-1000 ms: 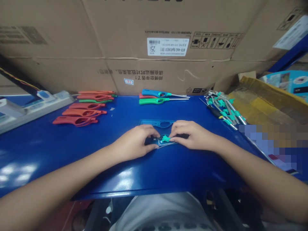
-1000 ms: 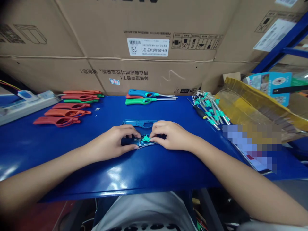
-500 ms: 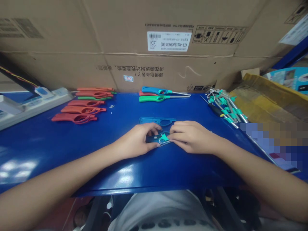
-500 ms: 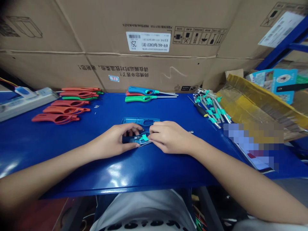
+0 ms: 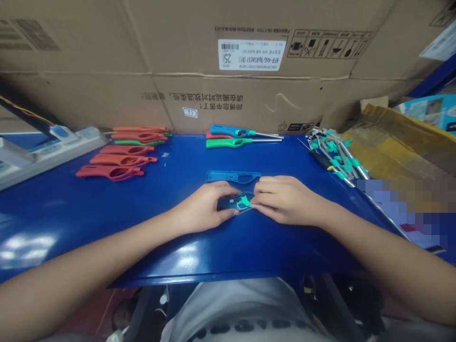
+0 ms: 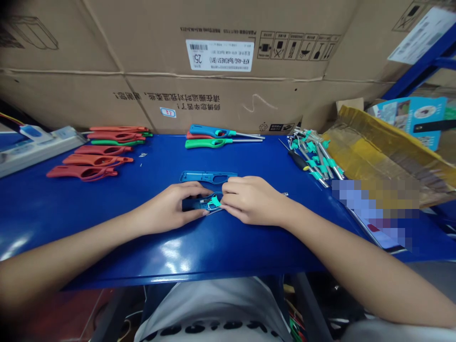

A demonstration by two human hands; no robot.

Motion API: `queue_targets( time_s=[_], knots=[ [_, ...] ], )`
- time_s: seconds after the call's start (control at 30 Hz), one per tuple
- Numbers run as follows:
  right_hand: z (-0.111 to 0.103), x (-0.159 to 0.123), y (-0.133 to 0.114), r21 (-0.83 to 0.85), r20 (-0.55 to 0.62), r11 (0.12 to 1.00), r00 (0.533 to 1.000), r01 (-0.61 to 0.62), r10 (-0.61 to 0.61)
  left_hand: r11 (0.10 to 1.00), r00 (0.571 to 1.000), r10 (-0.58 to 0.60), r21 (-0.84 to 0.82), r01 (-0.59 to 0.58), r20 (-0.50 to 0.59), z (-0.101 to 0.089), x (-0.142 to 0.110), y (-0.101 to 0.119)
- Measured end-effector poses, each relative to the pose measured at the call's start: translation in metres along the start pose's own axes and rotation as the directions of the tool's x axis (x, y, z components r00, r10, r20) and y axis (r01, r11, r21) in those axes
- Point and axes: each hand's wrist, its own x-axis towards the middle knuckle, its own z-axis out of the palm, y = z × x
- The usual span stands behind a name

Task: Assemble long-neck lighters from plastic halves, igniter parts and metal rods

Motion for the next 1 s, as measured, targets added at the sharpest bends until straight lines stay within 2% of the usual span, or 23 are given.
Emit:
queue_targets(
  time_s=[0.23,0.33,0.43,0.5,0.63,1.0],
  knots=[
    [0.0011,-0.0001,-0.0002,-0.035,0.028,0.999,1.0,0.007,-0.006,0.999,0.999,0.034,-0.013,-0.034,-0.009,0.0005,-0.0002,-0.0004],
    [0.0025,-0.0007,0.0007,0.096,0.047,0.989,0.993,-0.113,0.109,0.999,0.999,0.038,-0.015,-0.038,-0.007,0.0007,-0.0007,0.0008],
    [0.0036,-0.0011,0.0016,0.228,0.085,0.936,0.964,-0.267,0.254,0.998,0.998,0.053,-0.034,-0.054,-0.026,0.0022,-0.0007,0.0031],
    [0.0042,-0.0012,0.0021,0.266,0.103,0.912,0.95,-0.311,0.294,0.997,0.997,0.052,-0.052,-0.055,-0.054,0.0039,-0.0002,0.0042],
    [0.0055,-0.0007,0.0021,0.251,0.092,0.925,0.958,-0.287,0.272,0.997,0.996,0.007,-0.071,-0.013,-0.092,0.0066,0.001,0.0051],
    [-0.0009,0.001,0.0054,0.156,0.087,0.951,0.962,-0.269,0.258,0.984,0.991,-0.087,-0.161,0.07,-0.101,0.0073,0.0007,0.0055]
  ],
)
